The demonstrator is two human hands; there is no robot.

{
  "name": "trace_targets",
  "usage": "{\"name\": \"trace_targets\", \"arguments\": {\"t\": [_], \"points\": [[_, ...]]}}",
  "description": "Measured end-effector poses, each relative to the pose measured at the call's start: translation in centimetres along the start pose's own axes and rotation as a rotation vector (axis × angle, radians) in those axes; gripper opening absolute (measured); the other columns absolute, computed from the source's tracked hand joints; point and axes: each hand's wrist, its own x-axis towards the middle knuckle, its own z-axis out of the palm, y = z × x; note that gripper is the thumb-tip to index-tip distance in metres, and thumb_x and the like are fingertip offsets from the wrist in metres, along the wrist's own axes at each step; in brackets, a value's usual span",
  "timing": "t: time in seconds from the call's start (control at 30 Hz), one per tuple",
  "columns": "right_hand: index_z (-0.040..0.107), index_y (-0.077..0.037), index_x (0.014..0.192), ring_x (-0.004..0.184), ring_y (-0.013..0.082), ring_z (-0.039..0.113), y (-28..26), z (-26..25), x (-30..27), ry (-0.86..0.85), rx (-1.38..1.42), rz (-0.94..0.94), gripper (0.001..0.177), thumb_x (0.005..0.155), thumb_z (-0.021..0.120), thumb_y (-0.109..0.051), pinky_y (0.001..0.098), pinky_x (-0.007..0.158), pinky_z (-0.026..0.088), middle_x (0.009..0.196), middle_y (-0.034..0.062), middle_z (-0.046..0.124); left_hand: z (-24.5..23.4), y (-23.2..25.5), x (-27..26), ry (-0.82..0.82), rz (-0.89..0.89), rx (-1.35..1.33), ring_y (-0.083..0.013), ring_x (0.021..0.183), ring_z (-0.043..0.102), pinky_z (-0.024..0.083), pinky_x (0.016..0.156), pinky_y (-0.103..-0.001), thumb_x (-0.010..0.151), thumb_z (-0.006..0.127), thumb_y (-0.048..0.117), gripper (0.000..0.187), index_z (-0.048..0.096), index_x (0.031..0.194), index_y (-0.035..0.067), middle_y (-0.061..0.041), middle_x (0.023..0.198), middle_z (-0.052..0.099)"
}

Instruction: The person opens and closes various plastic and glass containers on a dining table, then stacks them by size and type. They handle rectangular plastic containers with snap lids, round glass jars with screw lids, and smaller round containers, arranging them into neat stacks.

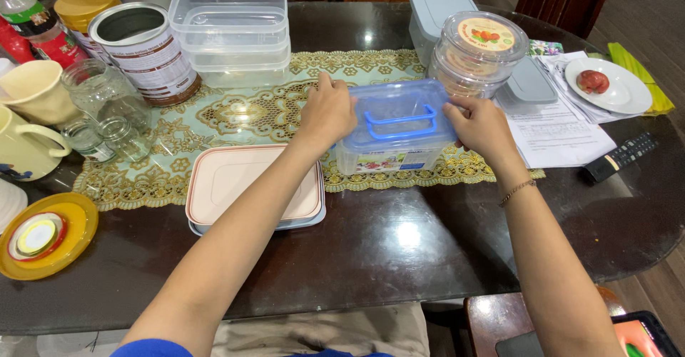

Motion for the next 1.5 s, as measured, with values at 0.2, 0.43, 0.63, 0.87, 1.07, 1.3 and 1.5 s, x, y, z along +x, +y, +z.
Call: {"name": "trace_targets", "arguments": {"t": [0.2,0.43,0.63,0.87,1.07,1.3,1.5], "points": [[0.071,-0.003,0.125,0.053,0.0197,0.067,0.0,0.1,0.8,-0.049,-0.086,-0.025,0.042,0.096,0.064,-0.032,0.0332,0.054,0.054,0.081,0.0124,0.075,1.4,-1.8,1.3,-0.091,-0.037,-0.035,-0.0467,0.115,0.058,0.049,0.098,-0.051,0.098,0.062,0.028,0.043,0.059,0.122,-0.008,-0.03,0.127,0.054],[0.07,-0.001,0.12,0.07,0.0236,0.072,0.9,0.6,1.7,-0.08,-0.135,-0.022,0.039,0.097,0.063,-0.032,0.0373,0.066,0.056,0.088,0.0168,0.075,1.6,-2.7,2.2,-0.196,-0.051,-0.046,-0.0477,0.124,0.052,0.043,0.106,-0.05,0.099,0.059,0.026,0.044,0.055,0.127,-0.008,-0.031,0.136,0.05],[0.054,-0.005,0.141,0.102,0.0283,0.068,2.8,1.4,3.0,-0.143,-0.146,-0.147,0.05,0.1,0.058,-0.032,0.0411,0.091,0.053,0.119,0.0233,0.066,1.2,-2.6,2.3,-0.281,-0.092,-0.026,-0.0468,0.128,0.048,0.041,0.109,-0.05,0.1,0.056,0.027,0.045,0.051,0.132,-0.006,-0.028,0.14,0.047],[0.047,-0.016,0.158,0.126,0.0336,0.048,4.1,2.0,3.2,-0.153,-0.099,-0.216,0.054,0.107,0.057,-0.029,0.0445,0.104,0.044,0.146,0.0261,0.042,0.6,-1.9,2.5,-0.325,-0.122,-0.016,-0.0458,0.135,0.041,0.037,0.113,-0.052,0.102,0.054,0.029,0.049,0.046,0.137,-0.004,-0.025,0.146,0.041],[0.034,-0.022,0.157,0.102,0.0203,0.062,1.8,1.5,2.0,-0.308,0.165,0.037,0.057,0.103,0.047,-0.032,0.0357,0.068,0.055,0.144,0.0105,0.056,-0.9,-0.5,2.5,-0.486,-0.246,0.069,-0.0385,0.147,0.03,0.033,0.114,-0.06,0.104,0.048,0.031,0.053,0.035,0.148,0.004,-0.016,0.156,0.03],[0.03,-0.025,0.159,0.095,0.0187,0.061,0.1,0.9,0.5,-0.317,0.345,0.193,0.064,0.099,0.052,-0.033,0.0318,0.063,0.054,0.14,0.0103,0.057,-0.7,-1.0,2.5,-0.441,-0.227,-0.03,-0.0537,0.145,0.024,0.034,0.113,-0.059,0.104,0.049,0.031,0.056,0.03,0.15,0.005,-0.024,0.16,0.02],[0.057,-0.003,0.142,0.088,0.0115,0.065,2.0,0.3,1.8,-0.371,0.528,0.329,0.06,0.095,0.065,-0.04,0.0264,0.068,0.059,0.118,0.0083,0.067,-1.5,-1.7,1.8,-0.5,-0.277,-0.128,-0.0461,0.119,0.062,0.051,0.101,-0.055,0.104,0.044,0.04,0.057,0.03,0.152,0.014,-0.029,0.144,0.046]]}}
